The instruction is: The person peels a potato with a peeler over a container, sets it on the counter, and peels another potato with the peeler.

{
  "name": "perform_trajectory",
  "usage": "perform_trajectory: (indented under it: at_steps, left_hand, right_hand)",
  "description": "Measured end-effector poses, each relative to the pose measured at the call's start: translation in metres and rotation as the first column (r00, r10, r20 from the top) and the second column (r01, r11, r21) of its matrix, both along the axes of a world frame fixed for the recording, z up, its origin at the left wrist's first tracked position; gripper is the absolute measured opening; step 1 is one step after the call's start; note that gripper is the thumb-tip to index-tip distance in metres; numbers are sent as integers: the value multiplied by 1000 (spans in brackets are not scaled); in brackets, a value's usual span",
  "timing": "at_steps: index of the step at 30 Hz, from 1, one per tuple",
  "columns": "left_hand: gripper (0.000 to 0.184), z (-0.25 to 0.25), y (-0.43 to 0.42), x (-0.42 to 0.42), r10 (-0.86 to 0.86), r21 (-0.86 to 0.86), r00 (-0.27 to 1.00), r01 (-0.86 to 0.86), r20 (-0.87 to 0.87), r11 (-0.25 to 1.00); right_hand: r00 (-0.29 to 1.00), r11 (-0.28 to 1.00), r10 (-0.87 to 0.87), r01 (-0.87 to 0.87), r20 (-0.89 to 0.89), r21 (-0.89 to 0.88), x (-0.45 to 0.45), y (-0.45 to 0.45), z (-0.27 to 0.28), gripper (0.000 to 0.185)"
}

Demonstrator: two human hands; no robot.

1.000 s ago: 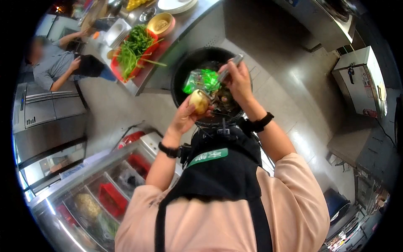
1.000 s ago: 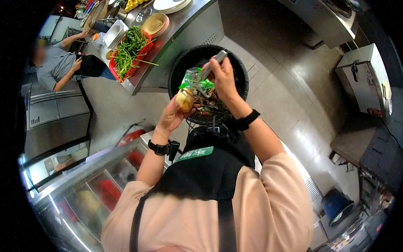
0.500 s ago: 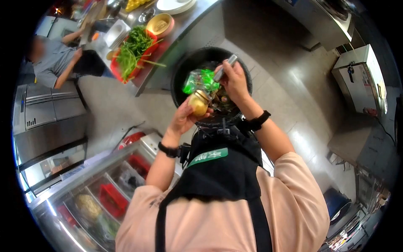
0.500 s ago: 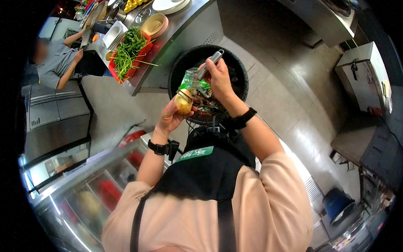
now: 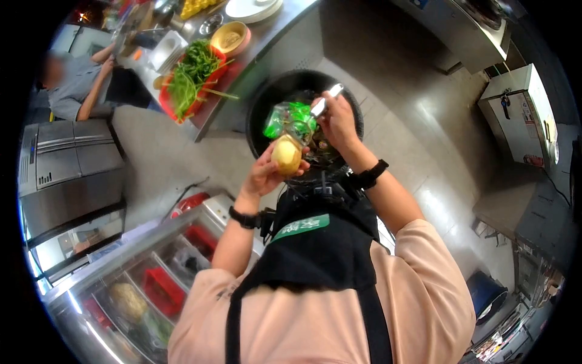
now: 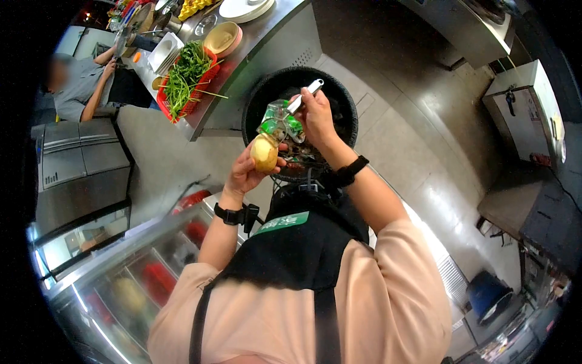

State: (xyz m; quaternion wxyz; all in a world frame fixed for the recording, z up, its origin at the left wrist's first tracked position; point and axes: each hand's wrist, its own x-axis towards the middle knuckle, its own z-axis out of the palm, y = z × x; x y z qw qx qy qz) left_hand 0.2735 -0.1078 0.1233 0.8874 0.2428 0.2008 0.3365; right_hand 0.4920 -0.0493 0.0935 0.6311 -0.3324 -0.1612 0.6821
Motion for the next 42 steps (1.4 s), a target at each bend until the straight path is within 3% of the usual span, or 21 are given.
perform_trajectory:
  at_steps: [2,3,5,8,10,12,14,15,16,19,23,26,29,30,32,33,36,42]
  left_hand:
    - [75,0,0,-1,-25,23,999,24,25,999]
    - [75,3,0,-1,-38,19,999,38,32,999]
    - [75,4,3,0,-37,18,999,36,39,999]
    - [72,1,4,6,48,-14,999,-48,7,999]
    - [71,-2,3,6,65,-15,998,-65,2,998]
    - [70,-6,4,4,54,-4,999,-54,-3,999]
    - [70,-4,1,4,42,5,999,-42,-7,999]
    - [70,1,1,5,37,44,999,-39,32,998]
    - [70,4,2,5,39,84,997,-45,72,995]
    - [68,-1,7,1,64,64,998,-64,0,996]
    - [65,-11,10,0,25,47,995,-21,-93,999]
    - [65,-7,10,4,34,35,989,-29,-146,999]
    - [66,-6,10,4,29,42,968,-19,-249,999]
    - [67,-7,10,3,34,55,944,-17,-328,998]
    - [67,-13,10,1,23,40,944,-11,-328,999]
    - [67,-14,9,0,9,23,945,-2,-327,1000]
    - [68,-2,7,-1,-26,-10,982,24,-188,1000]
    - [71,-9,8,1,113,-70,988,-121,-106,990]
  right_hand:
    - [971,991,-114,125,210,-41,8,6,-11,14]
    - [982,990,-81,99,172,-96,18,11,-29,15]
    - [991,995,-99,100,87,-15,24,12,-30,16]
    - [995,994,-81,84,51,-63,11,1,19,15]
    - [1000,1000,-24,24,-21,19,-1,-2,18,13]
    - [999,999,-6,4,-44,-52,3,4,-1,13]
    - [971,986,-118,140,207,-94,10,11,-22,14]
    - [978,979,-134,155,159,-131,19,17,-52,15]
    - [964,964,-144,187,222,-187,23,18,-53,16]
    - [968,970,-209,223,136,-96,23,13,-25,18]
    - [985,984,-138,125,104,123,4,6,31,15]
    - [974,965,-50,-10,222,262,3,4,38,16]
    - [955,961,-17,-66,296,268,-1,6,32,14]
    - [955,961,-17,-66,296,269,1,8,30,14]
    - [884,977,-84,-17,460,213,9,15,24,13]
    - [855,964,-199,82,479,255,15,24,14,11]
    - [872,945,-302,221,385,241,36,32,11,13]
    - [962,968,-171,124,211,217,21,15,21,16]
